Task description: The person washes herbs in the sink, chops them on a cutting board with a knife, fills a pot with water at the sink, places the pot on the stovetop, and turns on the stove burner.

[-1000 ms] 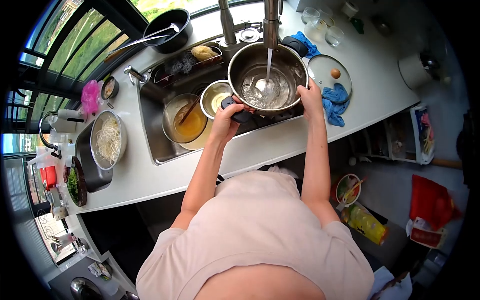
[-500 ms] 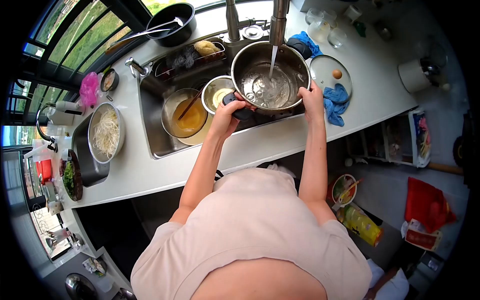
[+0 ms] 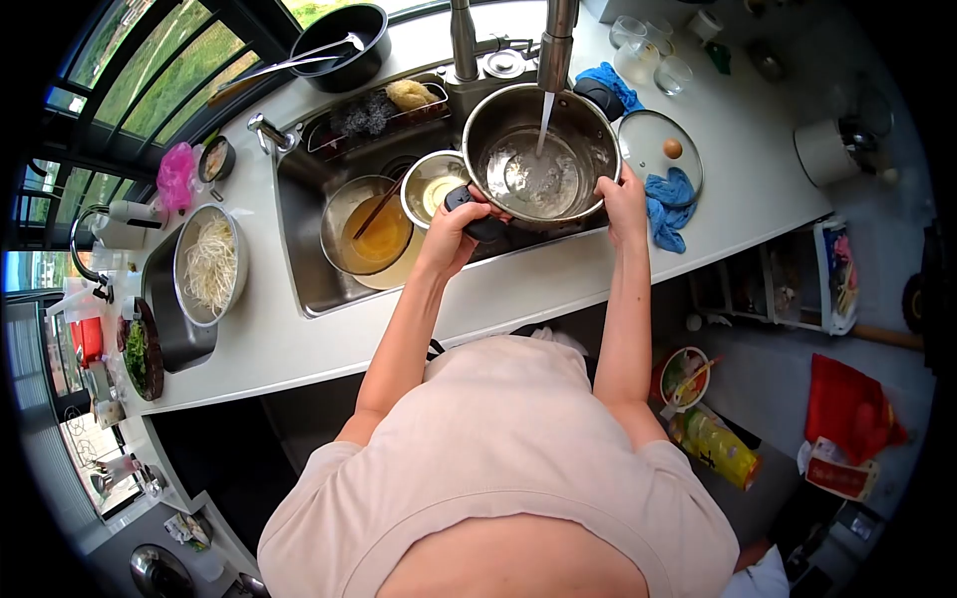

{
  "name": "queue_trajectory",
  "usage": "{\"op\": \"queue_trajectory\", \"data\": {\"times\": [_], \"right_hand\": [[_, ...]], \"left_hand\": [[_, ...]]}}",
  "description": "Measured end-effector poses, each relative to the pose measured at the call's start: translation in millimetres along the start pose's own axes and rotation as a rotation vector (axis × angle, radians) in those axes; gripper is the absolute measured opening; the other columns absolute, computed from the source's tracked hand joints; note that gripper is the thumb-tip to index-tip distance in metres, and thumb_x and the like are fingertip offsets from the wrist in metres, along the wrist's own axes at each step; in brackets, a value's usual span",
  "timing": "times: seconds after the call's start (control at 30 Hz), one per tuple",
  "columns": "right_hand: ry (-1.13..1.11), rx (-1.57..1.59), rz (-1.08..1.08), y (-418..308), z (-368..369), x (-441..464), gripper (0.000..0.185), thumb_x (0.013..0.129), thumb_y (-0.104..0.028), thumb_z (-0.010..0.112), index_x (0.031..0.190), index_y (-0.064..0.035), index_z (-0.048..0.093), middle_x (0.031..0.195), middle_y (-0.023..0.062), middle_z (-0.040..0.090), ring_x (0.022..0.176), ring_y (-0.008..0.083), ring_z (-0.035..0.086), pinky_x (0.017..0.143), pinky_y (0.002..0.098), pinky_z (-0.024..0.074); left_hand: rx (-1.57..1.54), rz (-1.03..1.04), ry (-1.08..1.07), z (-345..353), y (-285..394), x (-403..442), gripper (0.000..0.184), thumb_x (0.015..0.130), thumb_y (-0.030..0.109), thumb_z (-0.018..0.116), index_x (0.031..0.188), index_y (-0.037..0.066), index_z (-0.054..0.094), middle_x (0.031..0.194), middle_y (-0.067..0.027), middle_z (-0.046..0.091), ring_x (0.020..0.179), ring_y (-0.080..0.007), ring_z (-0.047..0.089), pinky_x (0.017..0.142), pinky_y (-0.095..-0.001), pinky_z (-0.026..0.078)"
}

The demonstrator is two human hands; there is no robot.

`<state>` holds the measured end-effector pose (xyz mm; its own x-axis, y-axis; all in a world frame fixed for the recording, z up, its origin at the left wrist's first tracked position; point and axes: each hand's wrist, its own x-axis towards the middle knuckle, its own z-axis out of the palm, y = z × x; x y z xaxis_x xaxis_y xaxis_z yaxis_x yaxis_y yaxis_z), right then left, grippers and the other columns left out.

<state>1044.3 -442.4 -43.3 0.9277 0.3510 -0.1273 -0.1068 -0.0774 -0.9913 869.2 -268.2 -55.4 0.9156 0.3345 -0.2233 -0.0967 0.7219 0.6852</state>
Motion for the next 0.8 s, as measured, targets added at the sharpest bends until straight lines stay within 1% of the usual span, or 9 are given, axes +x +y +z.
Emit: {"op": "queue_trajectory", "data": {"times": [0.47, 0.67, 0.77, 0.8], "right_hand": [[-0.013, -0.012, 0.014, 6.8, -2.6, 7.7, 0.032, 0.066, 0.002, 0.048, 0.095, 0.0018, 0.062, 0.073, 0.0003, 0.057, 0.063, 0.0080, 0.049, 0.058, 0.0227, 0.0395], [-0.005, 0.013, 0.012, 5.0, -2.1, 7.1, 0.030, 0.066, 0.002, 0.049, 0.093, 0.0013, 0.062, 0.072, -0.0001, 0.057, 0.062, 0.0081, 0.049, 0.058, 0.0227, 0.0393], [-0.007, 0.007, -0.012, 13.8, -2.3, 11.0, 0.035, 0.067, 0.002, 0.047, 0.099, -0.0004, 0.061, 0.068, -0.0040, 0.051, 0.052, 0.0038, 0.038, 0.047, 0.0196, 0.0280], [-0.011, -0.005, 0.005, 15.1, -3.9, 11.6, 0.033, 0.066, 0.002, 0.048, 0.097, 0.0003, 0.061, 0.070, -0.0025, 0.053, 0.056, 0.0053, 0.042, 0.051, 0.0207, 0.0318]], "left_hand": [[-0.005, 0.011, 0.013, 4.7, 2.8, -2.4, 0.015, 0.078, 0.004, 0.060, 0.092, 0.004, 0.053, 0.085, -0.0097, 0.061, 0.081, -0.0204, 0.061, 0.082, -0.0361, 0.051], [0.012, 0.011, -0.012, 3.2, 1.7, 1.7, 0.015, 0.078, 0.004, 0.060, 0.091, 0.004, 0.053, 0.085, -0.0093, 0.061, 0.082, -0.0209, 0.061, 0.082, -0.0356, 0.050], [0.015, 0.018, -0.021, 4.4, 2.0, 1.6, 0.014, 0.077, 0.003, 0.059, 0.090, 0.003, 0.052, 0.085, -0.0096, 0.061, 0.082, -0.0212, 0.062, 0.082, -0.0357, 0.050], [0.029, 0.012, -0.015, 5.0, 2.5, 1.1, 0.014, 0.077, 0.003, 0.059, 0.090, 0.004, 0.052, 0.085, -0.0096, 0.061, 0.082, -0.0213, 0.062, 0.082, -0.0358, 0.050]]}}
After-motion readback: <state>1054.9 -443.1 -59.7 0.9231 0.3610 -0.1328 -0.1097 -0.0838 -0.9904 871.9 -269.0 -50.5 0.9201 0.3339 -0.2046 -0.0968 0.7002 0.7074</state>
